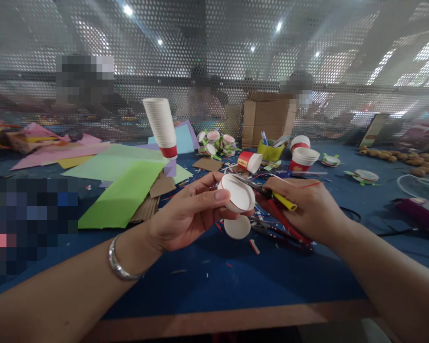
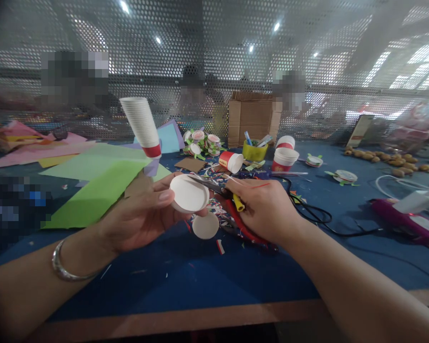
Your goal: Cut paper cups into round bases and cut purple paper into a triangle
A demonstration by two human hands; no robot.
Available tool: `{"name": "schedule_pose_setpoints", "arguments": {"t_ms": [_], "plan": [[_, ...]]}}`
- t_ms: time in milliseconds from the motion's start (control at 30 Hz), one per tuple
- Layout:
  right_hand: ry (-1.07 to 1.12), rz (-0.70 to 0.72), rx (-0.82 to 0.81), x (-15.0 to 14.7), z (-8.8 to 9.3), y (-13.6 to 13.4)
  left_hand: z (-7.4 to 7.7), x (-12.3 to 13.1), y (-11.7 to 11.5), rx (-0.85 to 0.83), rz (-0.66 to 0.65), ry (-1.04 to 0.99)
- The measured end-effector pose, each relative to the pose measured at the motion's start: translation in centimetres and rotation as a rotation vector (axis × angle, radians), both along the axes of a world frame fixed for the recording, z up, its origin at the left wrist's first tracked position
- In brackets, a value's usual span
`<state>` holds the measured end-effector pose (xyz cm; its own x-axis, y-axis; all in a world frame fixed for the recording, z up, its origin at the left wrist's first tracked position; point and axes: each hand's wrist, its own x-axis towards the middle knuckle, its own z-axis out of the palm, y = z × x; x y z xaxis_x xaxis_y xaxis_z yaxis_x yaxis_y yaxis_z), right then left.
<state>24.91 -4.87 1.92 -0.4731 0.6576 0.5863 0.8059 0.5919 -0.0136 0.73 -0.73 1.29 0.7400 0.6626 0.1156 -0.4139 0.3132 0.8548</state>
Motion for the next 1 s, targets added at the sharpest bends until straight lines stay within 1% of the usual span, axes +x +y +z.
{"name": "schedule_pose_setpoints", "arguments": {"t_ms": [267, 400, 533, 800, 1000], "plan": [[0.002, 0.038, 0.002, -0.08, 0.14, -0.19, 0.05, -0.21, 0.13, 0.031, -0.005, 0.055], [0.008, 0.029, -0.006, 0.07, 0.17, -0.32, 0.11, -0.34, 0.09, 0.036, 0.004, 0.057], [0.011, -0.003, -0.049, 0.21, 0.13, -0.34, 0.20, -0.28, 0.07, 0.033, 0.007, 0.033], [-0.018, -0.031, -0.077, 0.26, 0.08, -0.16, -0.02, -0.14, 0.25, 0.018, -0.020, -0.047], [-0.010, -0.004, 0.016, 0.36, -0.42, 0.06, -0.06, 0.01, 0.27, -0.007, -0.051, -0.053]]}}
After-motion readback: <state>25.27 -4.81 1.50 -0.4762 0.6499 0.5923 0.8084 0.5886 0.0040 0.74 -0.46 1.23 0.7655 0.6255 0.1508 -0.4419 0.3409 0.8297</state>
